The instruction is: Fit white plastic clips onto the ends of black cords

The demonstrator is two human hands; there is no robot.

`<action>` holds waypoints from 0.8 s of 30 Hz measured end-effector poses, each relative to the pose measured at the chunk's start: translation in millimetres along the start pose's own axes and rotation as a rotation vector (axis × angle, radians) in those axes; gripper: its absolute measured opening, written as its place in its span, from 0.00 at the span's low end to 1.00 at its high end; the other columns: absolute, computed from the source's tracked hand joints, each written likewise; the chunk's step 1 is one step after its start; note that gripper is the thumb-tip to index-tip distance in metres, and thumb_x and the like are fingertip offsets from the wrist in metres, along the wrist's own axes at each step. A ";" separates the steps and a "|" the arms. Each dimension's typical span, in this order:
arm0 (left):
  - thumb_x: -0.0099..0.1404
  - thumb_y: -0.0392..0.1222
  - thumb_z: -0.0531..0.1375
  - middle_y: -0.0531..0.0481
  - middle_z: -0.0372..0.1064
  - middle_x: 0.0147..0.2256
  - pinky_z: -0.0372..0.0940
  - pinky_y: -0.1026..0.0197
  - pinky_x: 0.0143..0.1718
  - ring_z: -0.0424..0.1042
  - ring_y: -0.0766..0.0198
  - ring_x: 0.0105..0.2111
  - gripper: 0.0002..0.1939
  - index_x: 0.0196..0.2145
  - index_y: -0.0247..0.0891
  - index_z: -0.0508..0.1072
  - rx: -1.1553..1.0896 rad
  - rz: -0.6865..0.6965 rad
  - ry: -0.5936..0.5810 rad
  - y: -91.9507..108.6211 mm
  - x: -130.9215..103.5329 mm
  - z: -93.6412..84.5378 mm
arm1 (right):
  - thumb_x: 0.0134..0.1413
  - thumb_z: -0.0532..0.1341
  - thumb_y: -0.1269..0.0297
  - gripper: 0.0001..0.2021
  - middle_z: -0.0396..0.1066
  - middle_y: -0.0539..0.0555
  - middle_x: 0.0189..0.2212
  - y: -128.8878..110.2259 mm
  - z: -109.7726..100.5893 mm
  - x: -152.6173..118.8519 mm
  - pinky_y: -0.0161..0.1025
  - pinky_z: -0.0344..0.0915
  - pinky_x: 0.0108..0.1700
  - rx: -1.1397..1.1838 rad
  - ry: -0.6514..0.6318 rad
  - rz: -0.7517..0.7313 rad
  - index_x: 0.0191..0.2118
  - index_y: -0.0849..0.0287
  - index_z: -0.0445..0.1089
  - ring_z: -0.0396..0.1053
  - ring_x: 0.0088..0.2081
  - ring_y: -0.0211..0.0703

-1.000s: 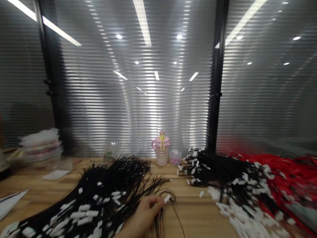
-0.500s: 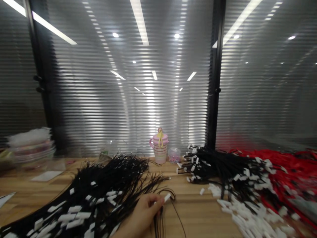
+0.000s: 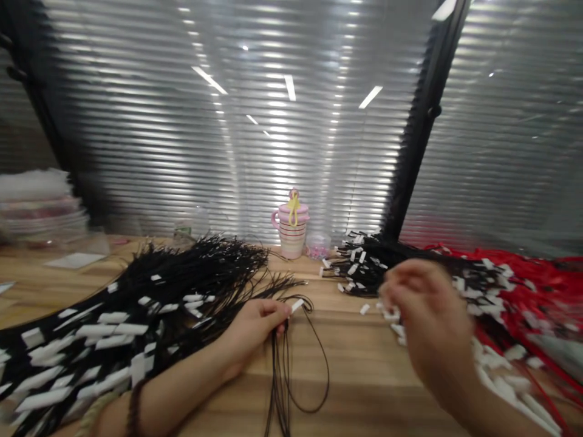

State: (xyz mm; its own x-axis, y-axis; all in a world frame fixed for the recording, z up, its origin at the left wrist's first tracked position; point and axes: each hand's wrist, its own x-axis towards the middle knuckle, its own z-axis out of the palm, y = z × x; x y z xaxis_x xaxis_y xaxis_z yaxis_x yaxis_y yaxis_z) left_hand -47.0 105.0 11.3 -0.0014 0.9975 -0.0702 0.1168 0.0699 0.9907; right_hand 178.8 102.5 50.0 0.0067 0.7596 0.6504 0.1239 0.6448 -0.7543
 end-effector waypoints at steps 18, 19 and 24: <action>0.56 0.51 0.55 0.55 0.56 0.19 0.46 0.68 0.23 0.52 0.71 0.21 0.18 0.27 0.30 0.70 0.289 0.027 -0.042 2.4 -6.4 5.1 | 0.48 0.56 0.67 0.07 0.66 0.50 0.20 60.7 60.7 -13.8 0.29 0.55 0.24 -0.046 -0.538 0.274 0.25 0.64 0.69 0.60 0.23 0.33; 0.56 0.51 0.54 0.55 0.55 0.19 0.46 0.68 0.23 0.52 0.71 0.22 0.18 0.26 0.31 0.70 0.300 0.030 -0.056 1.5 -7.2 5.0 | 0.47 0.57 0.68 0.07 0.65 0.50 0.19 60.2 60.3 -13.9 0.29 0.54 0.23 -0.036 -0.539 0.304 0.24 0.64 0.68 0.59 0.22 0.33; 0.55 0.49 0.56 0.53 0.61 0.22 0.49 0.69 0.25 0.55 0.69 0.24 0.15 0.28 0.31 0.72 0.319 0.105 -0.029 -0.9 -8.2 5.4 | 0.44 0.58 0.67 0.07 0.61 0.48 0.17 56.5 58.7 -14.2 0.29 0.51 0.22 0.032 -0.497 0.324 0.21 0.64 0.65 0.55 0.21 0.32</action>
State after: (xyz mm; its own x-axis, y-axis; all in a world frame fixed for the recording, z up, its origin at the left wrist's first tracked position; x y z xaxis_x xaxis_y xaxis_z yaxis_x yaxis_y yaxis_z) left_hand -41.8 96.8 10.3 0.0550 0.9982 0.0224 0.4201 -0.0435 0.9064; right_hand 127.5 133.1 -7.1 -0.4275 0.8620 0.2723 0.1627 0.3697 -0.9148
